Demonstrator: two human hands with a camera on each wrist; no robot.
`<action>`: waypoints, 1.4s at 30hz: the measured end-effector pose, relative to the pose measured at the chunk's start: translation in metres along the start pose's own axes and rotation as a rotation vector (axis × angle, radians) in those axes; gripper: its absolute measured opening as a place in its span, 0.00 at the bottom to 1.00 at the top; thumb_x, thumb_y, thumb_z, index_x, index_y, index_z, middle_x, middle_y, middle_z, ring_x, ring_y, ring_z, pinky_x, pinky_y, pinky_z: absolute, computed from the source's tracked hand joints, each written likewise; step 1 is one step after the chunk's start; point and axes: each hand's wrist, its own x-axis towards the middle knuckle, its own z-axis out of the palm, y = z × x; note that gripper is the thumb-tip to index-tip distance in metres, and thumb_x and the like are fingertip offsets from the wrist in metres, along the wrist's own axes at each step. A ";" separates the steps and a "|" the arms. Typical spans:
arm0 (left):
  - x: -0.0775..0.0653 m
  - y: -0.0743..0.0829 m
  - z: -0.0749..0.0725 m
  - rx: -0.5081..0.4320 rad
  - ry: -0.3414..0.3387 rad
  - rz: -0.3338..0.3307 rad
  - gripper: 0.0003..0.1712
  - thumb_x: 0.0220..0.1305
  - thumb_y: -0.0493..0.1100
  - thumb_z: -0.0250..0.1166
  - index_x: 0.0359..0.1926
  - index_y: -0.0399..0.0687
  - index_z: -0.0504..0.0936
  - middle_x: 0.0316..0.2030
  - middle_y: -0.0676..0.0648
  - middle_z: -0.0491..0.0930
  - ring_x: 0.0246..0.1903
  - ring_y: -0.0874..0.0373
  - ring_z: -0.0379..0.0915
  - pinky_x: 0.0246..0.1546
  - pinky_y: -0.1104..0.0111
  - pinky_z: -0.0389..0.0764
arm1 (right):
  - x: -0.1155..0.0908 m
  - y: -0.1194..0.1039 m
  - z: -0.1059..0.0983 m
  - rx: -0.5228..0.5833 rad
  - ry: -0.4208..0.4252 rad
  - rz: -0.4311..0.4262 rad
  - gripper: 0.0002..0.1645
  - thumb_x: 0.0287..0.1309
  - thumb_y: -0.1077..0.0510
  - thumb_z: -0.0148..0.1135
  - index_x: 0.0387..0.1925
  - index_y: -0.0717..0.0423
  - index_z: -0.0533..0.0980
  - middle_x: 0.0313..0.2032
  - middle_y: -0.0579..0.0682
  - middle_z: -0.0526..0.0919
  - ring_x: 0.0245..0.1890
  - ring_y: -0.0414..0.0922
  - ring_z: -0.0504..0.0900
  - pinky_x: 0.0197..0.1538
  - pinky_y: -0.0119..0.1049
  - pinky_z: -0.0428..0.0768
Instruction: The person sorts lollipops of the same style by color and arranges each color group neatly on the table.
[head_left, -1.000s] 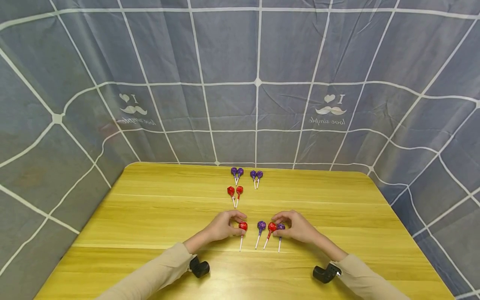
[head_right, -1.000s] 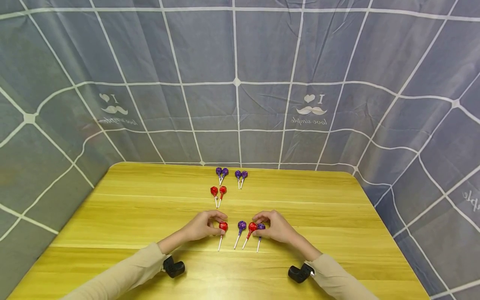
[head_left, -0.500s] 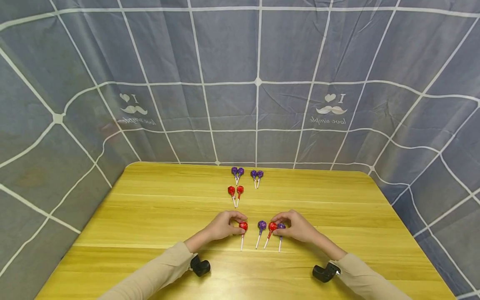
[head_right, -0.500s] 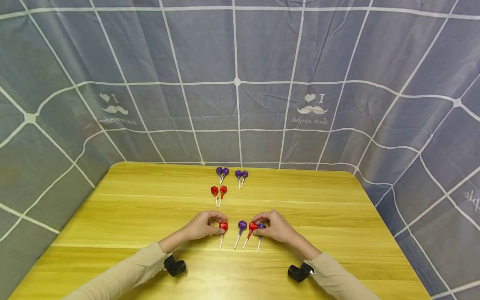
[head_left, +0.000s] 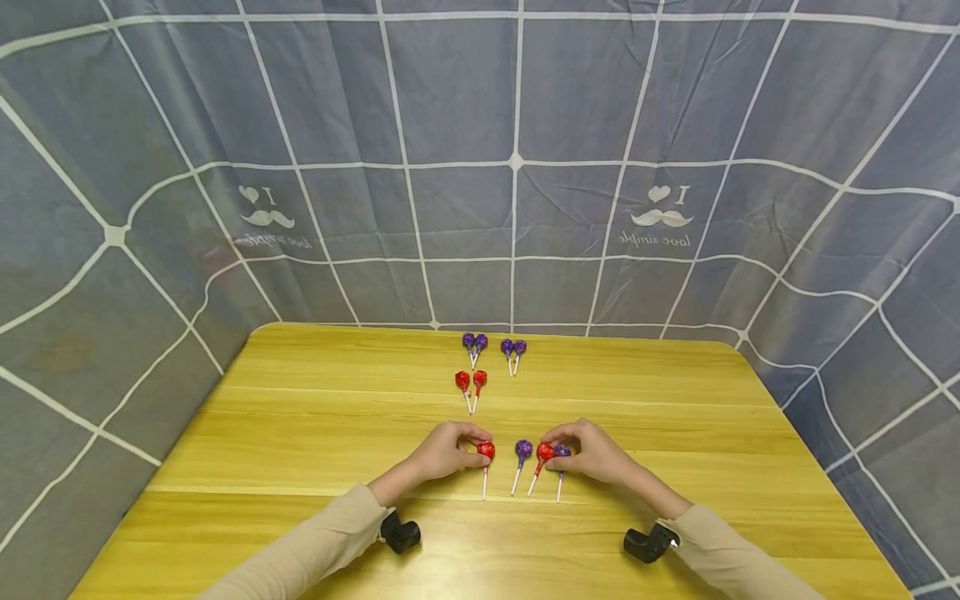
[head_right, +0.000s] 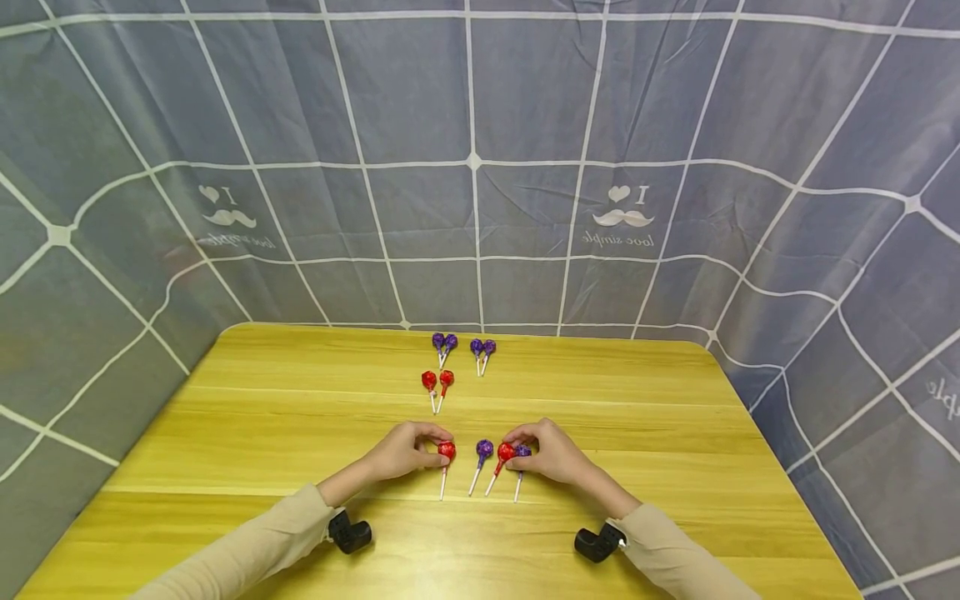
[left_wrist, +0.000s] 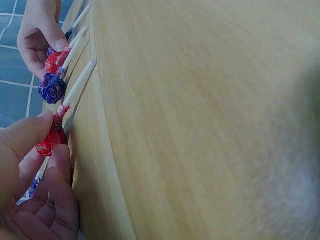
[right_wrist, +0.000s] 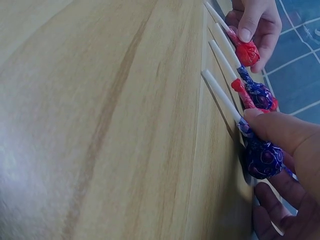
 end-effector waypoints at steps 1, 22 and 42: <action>0.000 0.000 0.000 0.001 0.001 -0.001 0.18 0.55 0.38 0.70 0.47 0.36 0.83 0.38 0.43 0.84 0.22 0.65 0.64 0.22 0.77 0.65 | 0.000 0.000 0.000 -0.001 -0.001 0.000 0.20 0.49 0.53 0.73 0.44 0.58 0.82 0.36 0.46 0.85 0.35 0.34 0.78 0.39 0.27 0.76; -0.001 -0.001 0.002 0.028 0.035 -0.020 0.17 0.56 0.41 0.71 0.46 0.36 0.83 0.37 0.44 0.85 0.18 0.67 0.61 0.19 0.77 0.63 | 0.000 -0.001 0.000 -0.019 0.017 0.027 0.20 0.50 0.52 0.72 0.44 0.58 0.82 0.34 0.44 0.85 0.35 0.35 0.75 0.39 0.28 0.73; -0.004 -0.001 -0.001 -0.072 0.055 0.005 0.19 0.58 0.41 0.68 0.47 0.32 0.82 0.35 0.45 0.84 0.21 0.67 0.69 0.20 0.75 0.72 | -0.003 -0.004 -0.001 0.044 0.046 0.103 0.19 0.54 0.51 0.69 0.47 0.54 0.81 0.38 0.46 0.84 0.36 0.34 0.78 0.39 0.28 0.76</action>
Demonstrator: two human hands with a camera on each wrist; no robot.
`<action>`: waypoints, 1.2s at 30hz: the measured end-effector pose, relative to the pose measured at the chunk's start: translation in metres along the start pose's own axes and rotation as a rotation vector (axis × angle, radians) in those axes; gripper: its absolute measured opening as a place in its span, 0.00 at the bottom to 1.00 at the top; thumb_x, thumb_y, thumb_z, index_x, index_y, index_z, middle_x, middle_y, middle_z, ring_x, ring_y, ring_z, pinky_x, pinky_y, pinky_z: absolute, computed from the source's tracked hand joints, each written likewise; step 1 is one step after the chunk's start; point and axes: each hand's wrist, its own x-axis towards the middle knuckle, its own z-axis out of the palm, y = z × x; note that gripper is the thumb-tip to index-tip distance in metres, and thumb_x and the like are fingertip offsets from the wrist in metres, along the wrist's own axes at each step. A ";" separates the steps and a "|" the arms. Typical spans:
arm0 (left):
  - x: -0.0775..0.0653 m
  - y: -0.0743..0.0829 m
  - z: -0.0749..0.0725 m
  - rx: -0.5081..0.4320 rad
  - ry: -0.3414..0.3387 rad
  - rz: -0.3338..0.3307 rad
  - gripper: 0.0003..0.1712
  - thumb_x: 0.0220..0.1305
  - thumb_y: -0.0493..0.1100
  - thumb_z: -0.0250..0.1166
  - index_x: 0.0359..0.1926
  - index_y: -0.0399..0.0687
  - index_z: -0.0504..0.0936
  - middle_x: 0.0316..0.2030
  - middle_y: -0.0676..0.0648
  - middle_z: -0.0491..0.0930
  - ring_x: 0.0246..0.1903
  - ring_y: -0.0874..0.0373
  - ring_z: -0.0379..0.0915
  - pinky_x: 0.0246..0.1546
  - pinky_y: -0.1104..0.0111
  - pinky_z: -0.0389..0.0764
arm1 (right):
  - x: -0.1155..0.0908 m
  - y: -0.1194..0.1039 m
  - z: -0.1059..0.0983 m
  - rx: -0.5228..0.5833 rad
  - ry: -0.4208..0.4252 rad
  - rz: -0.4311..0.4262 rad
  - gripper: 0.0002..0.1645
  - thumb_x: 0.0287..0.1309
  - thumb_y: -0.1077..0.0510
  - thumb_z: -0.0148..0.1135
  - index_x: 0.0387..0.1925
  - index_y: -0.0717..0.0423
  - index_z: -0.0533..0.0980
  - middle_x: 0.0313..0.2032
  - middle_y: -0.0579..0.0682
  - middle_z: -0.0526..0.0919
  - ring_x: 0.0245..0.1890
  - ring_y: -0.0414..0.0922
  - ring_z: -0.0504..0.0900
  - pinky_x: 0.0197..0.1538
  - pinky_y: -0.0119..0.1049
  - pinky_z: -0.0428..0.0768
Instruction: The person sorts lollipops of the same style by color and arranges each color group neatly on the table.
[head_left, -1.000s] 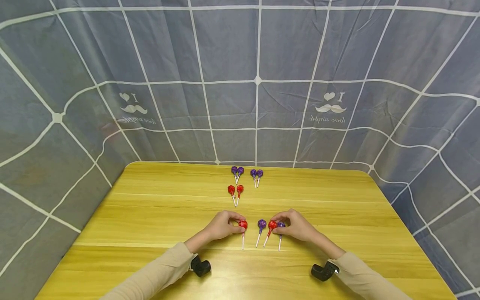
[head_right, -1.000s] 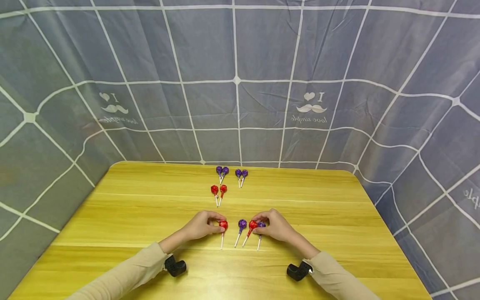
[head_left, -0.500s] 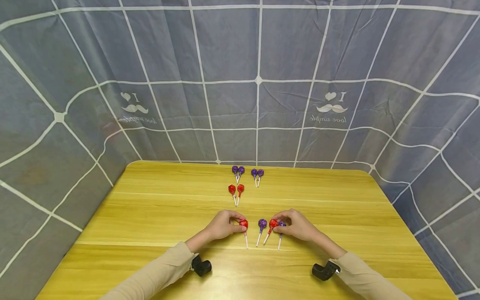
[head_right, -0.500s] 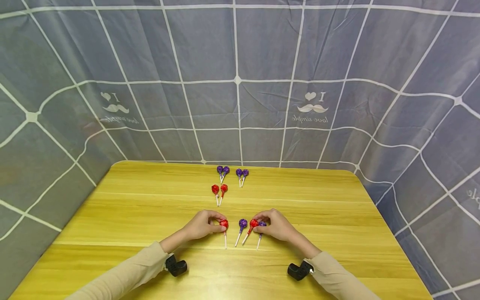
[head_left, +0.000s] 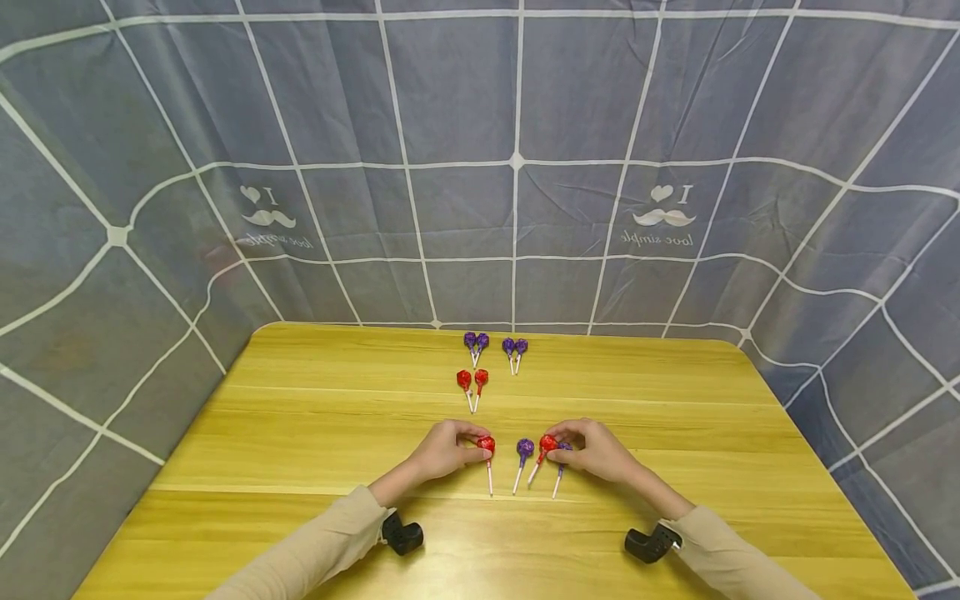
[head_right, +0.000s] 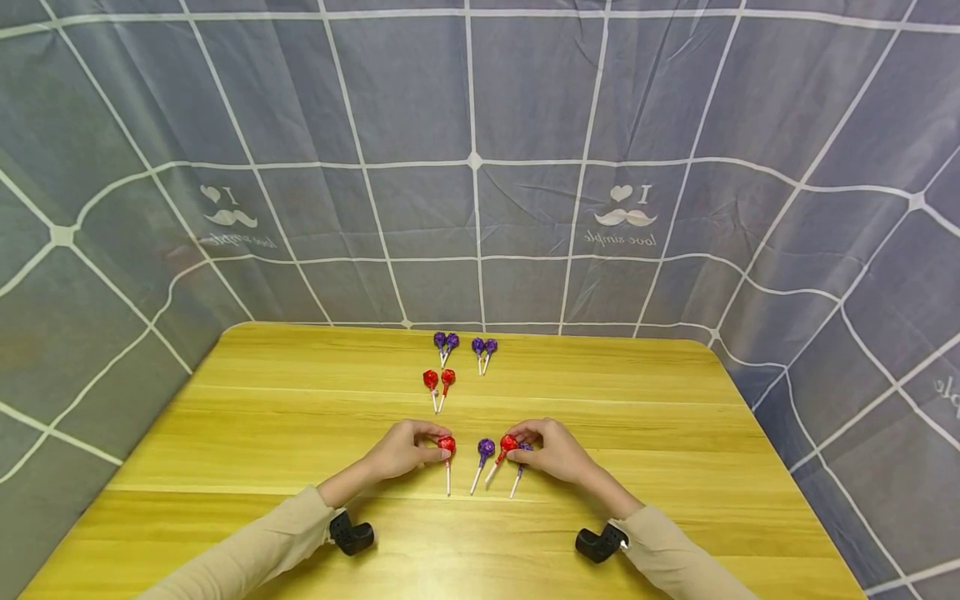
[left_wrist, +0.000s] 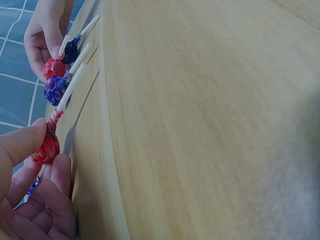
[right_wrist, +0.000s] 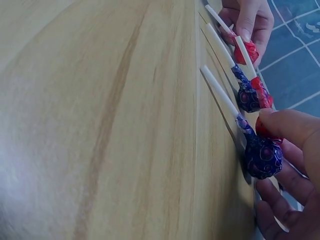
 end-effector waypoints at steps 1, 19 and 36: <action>0.000 0.000 0.000 -0.004 0.001 -0.011 0.19 0.59 0.41 0.68 0.48 0.32 0.81 0.36 0.44 0.83 0.21 0.66 0.70 0.20 0.75 0.73 | 0.000 0.000 0.000 0.004 0.001 0.000 0.19 0.54 0.51 0.69 0.47 0.54 0.81 0.38 0.46 0.84 0.36 0.34 0.78 0.38 0.28 0.76; 0.012 0.008 -0.003 -0.052 0.107 -0.052 0.19 0.53 0.40 0.72 0.46 0.36 0.81 0.39 0.41 0.83 0.29 0.61 0.75 0.26 0.75 0.76 | 0.009 0.000 -0.005 0.083 0.075 0.021 0.21 0.54 0.51 0.69 0.48 0.56 0.80 0.36 0.49 0.84 0.35 0.37 0.78 0.39 0.29 0.76; 0.042 0.021 -0.003 -0.084 0.260 -0.095 0.18 0.54 0.39 0.72 0.46 0.38 0.83 0.41 0.40 0.85 0.34 0.54 0.79 0.29 0.71 0.76 | 0.031 -0.002 -0.020 0.104 0.166 0.029 0.21 0.54 0.53 0.69 0.50 0.56 0.81 0.42 0.52 0.86 0.36 0.38 0.77 0.43 0.32 0.77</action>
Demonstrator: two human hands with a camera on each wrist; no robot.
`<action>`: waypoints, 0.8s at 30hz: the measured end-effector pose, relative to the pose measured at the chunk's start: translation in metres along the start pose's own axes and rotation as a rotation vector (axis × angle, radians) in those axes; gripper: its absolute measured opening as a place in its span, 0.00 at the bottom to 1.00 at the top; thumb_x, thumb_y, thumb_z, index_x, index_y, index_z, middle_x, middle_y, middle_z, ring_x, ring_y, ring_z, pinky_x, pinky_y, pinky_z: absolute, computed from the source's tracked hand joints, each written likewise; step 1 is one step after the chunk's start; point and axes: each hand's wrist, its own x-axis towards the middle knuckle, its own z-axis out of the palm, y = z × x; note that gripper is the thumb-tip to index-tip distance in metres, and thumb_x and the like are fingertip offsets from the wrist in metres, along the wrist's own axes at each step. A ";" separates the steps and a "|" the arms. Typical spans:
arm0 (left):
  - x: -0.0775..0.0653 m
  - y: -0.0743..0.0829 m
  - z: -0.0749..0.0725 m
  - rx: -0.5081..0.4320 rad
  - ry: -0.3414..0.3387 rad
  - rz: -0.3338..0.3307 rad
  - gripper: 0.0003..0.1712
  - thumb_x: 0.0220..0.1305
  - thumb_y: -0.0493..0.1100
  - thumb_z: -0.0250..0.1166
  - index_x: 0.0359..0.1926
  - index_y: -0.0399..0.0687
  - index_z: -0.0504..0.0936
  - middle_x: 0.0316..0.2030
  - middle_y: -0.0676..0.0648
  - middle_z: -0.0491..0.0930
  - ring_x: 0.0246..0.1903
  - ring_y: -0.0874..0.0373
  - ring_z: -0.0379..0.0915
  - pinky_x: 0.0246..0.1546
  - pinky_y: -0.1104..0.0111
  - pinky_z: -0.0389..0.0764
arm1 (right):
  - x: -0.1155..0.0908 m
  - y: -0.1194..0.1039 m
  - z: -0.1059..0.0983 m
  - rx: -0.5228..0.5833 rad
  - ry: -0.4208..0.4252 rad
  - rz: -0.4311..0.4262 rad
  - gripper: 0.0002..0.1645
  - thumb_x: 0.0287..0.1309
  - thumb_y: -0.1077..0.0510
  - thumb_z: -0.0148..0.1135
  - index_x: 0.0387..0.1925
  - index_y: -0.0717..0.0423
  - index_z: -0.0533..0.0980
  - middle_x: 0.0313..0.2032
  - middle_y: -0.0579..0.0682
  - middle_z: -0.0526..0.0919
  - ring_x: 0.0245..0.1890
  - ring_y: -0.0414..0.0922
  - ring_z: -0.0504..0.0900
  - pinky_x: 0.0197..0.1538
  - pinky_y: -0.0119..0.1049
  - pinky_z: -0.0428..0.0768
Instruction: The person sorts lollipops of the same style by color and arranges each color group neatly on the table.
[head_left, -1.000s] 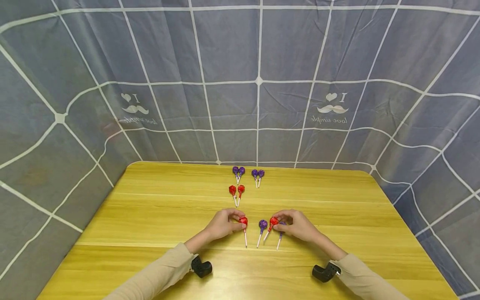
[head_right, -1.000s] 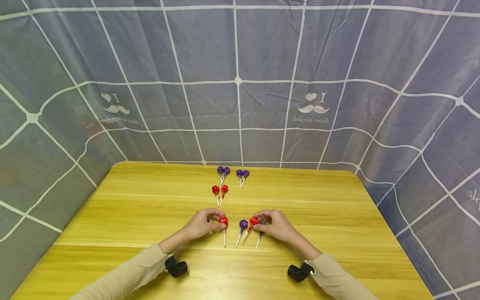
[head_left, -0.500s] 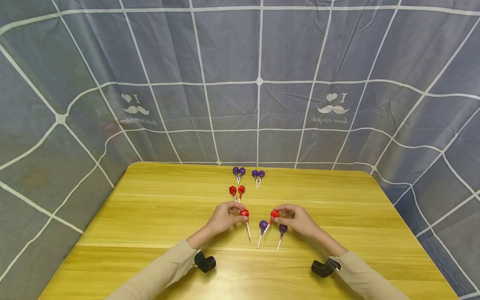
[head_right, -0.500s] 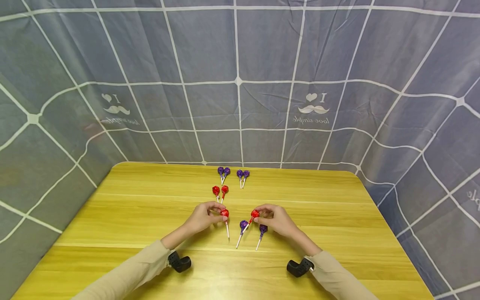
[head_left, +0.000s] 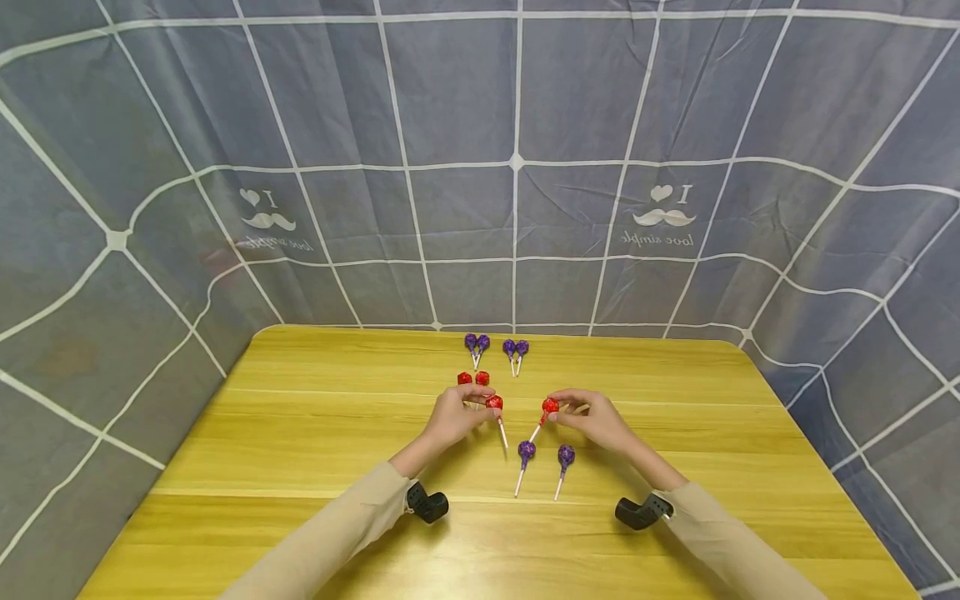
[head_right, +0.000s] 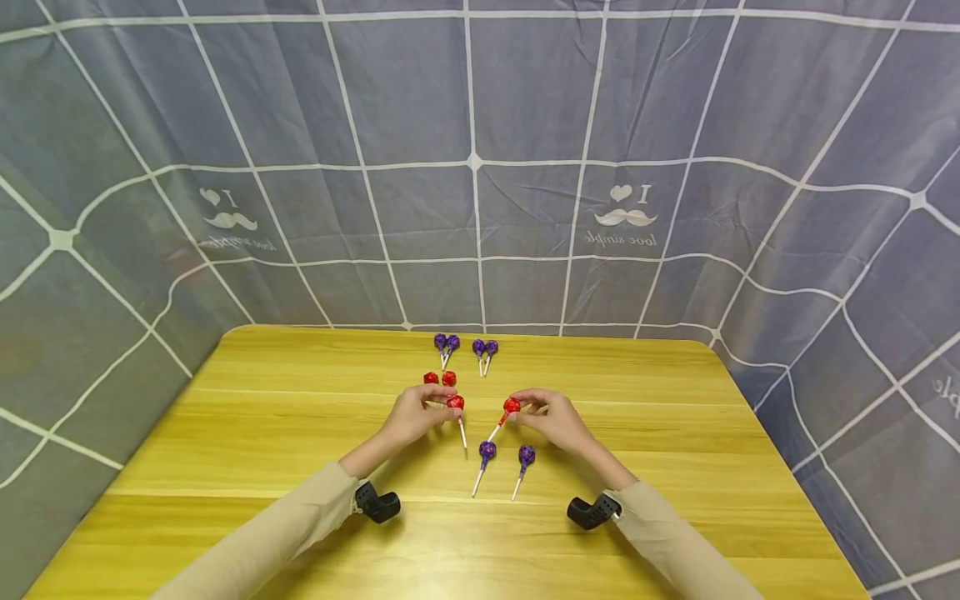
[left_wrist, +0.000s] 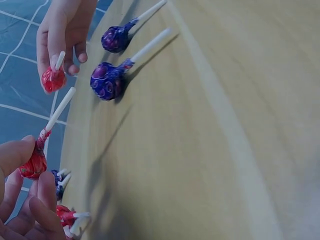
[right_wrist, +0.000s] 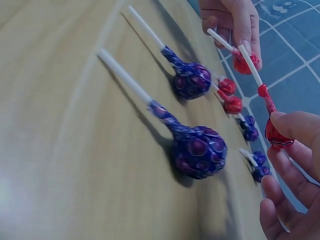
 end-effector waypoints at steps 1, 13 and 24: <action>0.002 0.001 0.001 0.004 0.001 0.003 0.18 0.54 0.39 0.72 0.46 0.38 0.83 0.41 0.40 0.85 0.34 0.53 0.80 0.29 0.72 0.76 | 0.002 0.000 0.000 -0.001 0.005 0.000 0.21 0.54 0.53 0.69 0.50 0.56 0.81 0.42 0.52 0.86 0.36 0.39 0.77 0.42 0.32 0.77; 0.019 0.008 0.005 0.042 0.041 0.033 0.17 0.54 0.37 0.72 0.46 0.38 0.84 0.42 0.40 0.85 0.43 0.46 0.80 0.40 0.66 0.79 | 0.027 -0.005 -0.001 -0.021 0.014 -0.012 0.21 0.55 0.56 0.68 0.51 0.57 0.80 0.45 0.55 0.85 0.38 0.42 0.78 0.41 0.34 0.75; 0.036 0.010 0.004 0.080 0.092 0.030 0.16 0.54 0.37 0.72 0.45 0.37 0.85 0.39 0.40 0.86 0.38 0.49 0.81 0.30 0.73 0.76 | 0.048 -0.008 0.000 -0.038 0.017 -0.013 0.20 0.55 0.57 0.68 0.50 0.58 0.80 0.45 0.56 0.84 0.38 0.44 0.79 0.40 0.34 0.75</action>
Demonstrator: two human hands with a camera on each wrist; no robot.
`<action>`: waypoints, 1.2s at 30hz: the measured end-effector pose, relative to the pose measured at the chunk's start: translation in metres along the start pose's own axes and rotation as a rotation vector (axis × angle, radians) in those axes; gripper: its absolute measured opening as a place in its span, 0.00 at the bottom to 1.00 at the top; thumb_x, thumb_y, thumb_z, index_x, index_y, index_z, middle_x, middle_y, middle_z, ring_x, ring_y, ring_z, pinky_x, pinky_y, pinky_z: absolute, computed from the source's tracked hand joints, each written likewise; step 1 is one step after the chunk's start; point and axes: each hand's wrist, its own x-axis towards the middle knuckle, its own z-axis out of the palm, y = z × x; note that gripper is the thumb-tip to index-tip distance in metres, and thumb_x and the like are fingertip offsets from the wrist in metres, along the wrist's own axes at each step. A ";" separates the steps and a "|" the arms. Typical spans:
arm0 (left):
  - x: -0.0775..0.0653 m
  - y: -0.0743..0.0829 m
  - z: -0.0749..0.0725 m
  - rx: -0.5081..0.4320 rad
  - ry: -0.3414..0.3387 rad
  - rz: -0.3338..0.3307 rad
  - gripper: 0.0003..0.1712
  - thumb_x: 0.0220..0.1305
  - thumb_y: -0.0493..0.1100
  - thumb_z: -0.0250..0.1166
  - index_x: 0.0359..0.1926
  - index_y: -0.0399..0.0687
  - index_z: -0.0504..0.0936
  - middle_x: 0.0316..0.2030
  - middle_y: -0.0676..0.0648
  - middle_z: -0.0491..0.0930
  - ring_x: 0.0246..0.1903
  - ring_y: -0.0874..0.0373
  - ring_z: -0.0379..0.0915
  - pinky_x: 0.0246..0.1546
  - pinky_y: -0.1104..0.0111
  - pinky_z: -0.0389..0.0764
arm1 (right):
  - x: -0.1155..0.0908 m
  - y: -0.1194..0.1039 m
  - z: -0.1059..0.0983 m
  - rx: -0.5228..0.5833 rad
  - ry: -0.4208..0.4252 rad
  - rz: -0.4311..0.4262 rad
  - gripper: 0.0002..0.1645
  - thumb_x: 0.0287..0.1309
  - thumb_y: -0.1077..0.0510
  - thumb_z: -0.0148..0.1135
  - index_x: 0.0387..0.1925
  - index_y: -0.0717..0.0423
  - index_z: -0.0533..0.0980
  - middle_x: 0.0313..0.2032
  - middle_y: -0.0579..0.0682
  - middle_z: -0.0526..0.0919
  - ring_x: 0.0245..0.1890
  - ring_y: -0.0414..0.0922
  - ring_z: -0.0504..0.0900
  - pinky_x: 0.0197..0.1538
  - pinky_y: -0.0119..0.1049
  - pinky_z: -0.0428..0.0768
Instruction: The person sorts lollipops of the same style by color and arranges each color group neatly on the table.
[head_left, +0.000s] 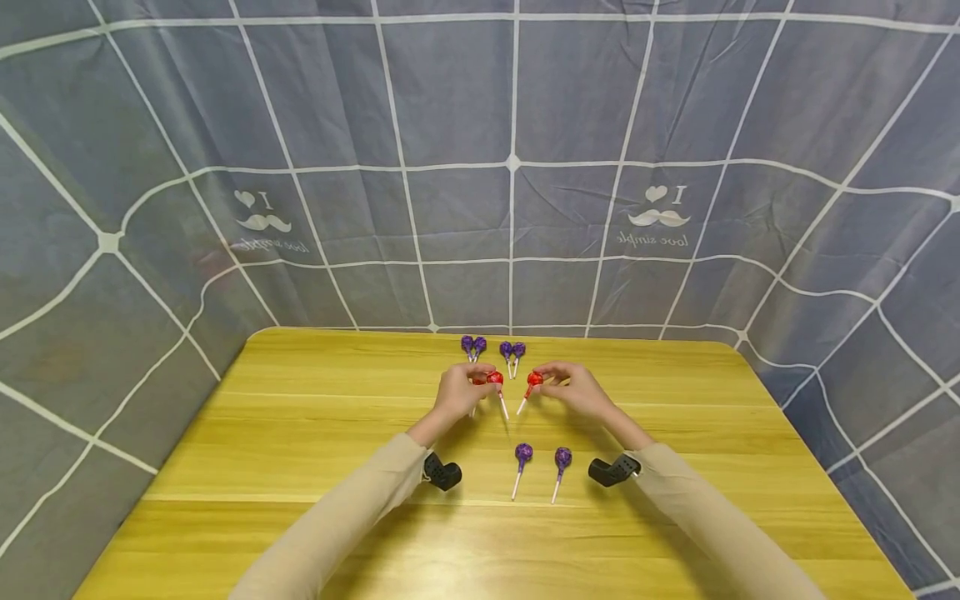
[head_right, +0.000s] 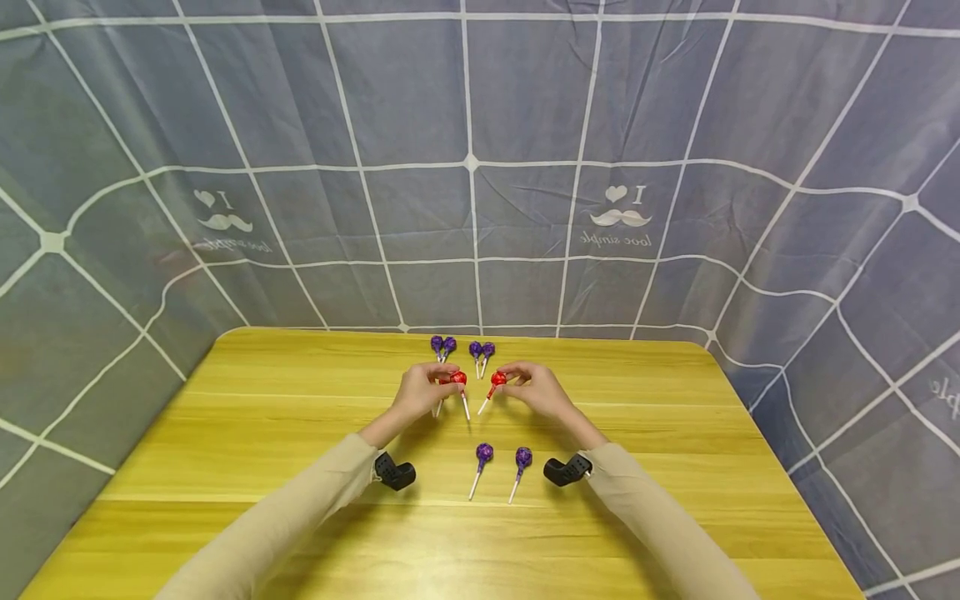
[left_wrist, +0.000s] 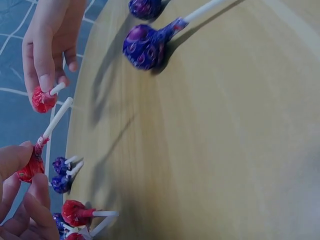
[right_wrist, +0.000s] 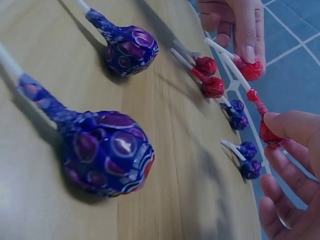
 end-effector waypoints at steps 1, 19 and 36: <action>0.002 0.000 0.001 0.007 0.001 0.001 0.16 0.54 0.37 0.72 0.45 0.37 0.85 0.39 0.40 0.86 0.38 0.49 0.81 0.30 0.73 0.76 | 0.002 0.000 0.000 -0.003 0.000 -0.009 0.20 0.55 0.57 0.67 0.50 0.59 0.80 0.45 0.57 0.85 0.38 0.44 0.79 0.39 0.33 0.75; 0.031 -0.006 0.018 0.096 -0.084 0.020 0.17 0.53 0.35 0.72 0.46 0.37 0.84 0.40 0.40 0.86 0.39 0.49 0.83 0.33 0.72 0.78 | 0.029 0.017 0.005 -0.032 -0.025 -0.033 0.20 0.53 0.60 0.67 0.48 0.64 0.80 0.42 0.61 0.85 0.34 0.45 0.79 0.37 0.31 0.74; 0.034 -0.007 0.032 0.141 -0.080 0.011 0.15 0.53 0.34 0.71 0.43 0.33 0.84 0.35 0.39 0.86 0.32 0.52 0.82 0.27 0.74 0.76 | 0.036 0.024 0.013 -0.024 -0.058 -0.020 0.20 0.53 0.62 0.68 0.47 0.67 0.79 0.40 0.62 0.86 0.32 0.43 0.82 0.36 0.30 0.77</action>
